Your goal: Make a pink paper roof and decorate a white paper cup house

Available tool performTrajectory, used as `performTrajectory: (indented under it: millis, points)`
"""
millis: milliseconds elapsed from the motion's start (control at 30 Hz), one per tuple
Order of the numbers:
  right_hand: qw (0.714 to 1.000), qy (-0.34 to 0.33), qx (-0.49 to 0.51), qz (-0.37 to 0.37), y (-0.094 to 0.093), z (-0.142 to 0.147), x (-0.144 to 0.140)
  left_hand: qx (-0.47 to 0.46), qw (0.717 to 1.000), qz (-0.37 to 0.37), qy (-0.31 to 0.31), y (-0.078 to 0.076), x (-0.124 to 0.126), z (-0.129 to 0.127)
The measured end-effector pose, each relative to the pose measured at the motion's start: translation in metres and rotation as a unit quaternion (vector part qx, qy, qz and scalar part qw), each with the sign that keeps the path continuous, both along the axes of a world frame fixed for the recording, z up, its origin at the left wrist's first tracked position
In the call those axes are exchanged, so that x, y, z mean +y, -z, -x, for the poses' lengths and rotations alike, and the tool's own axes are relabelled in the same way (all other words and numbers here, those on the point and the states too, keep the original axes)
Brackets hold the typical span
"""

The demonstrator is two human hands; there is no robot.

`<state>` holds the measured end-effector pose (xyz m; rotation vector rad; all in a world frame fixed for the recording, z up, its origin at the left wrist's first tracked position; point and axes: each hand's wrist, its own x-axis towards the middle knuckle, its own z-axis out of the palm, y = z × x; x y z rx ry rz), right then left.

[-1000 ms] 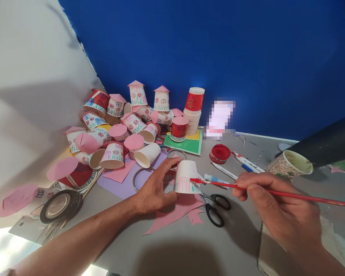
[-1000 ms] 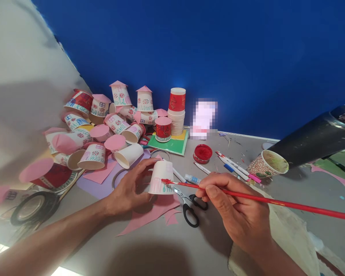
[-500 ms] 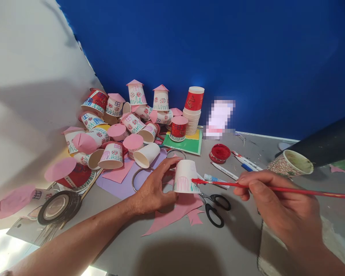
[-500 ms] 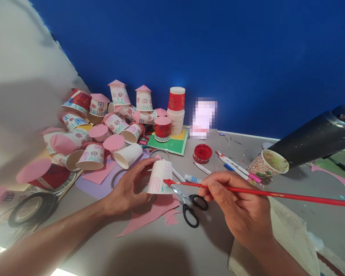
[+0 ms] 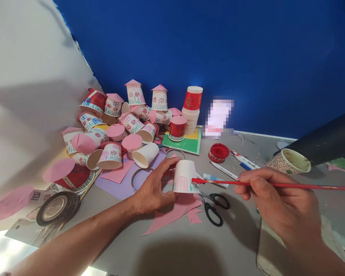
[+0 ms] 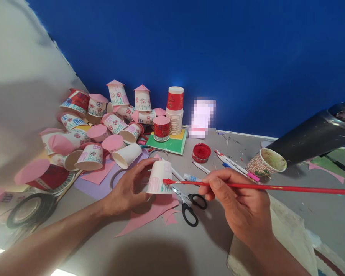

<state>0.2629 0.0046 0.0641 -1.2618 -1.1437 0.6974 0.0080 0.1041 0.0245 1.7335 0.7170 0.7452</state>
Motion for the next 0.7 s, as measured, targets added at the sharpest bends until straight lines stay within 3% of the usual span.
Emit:
performTrajectory:
  millis: [267,433,700]
  points:
    - [1.0,-0.002,0.018,-0.003,0.0003,0.0024,0.0013,0.0,1.0,-0.004,0.005,0.0042,-0.0001,-0.0001]
    - [0.999,0.019,0.022,0.034,-0.001,0.0041,0.001,0.016,1.0,0.007,-0.003,0.0017,-0.0009,-0.0003]
    - [1.0,0.012,0.021,0.014,0.0019,0.002,0.003,0.004,1.0,-0.016,0.012,0.0025,-0.0002,-0.0011]
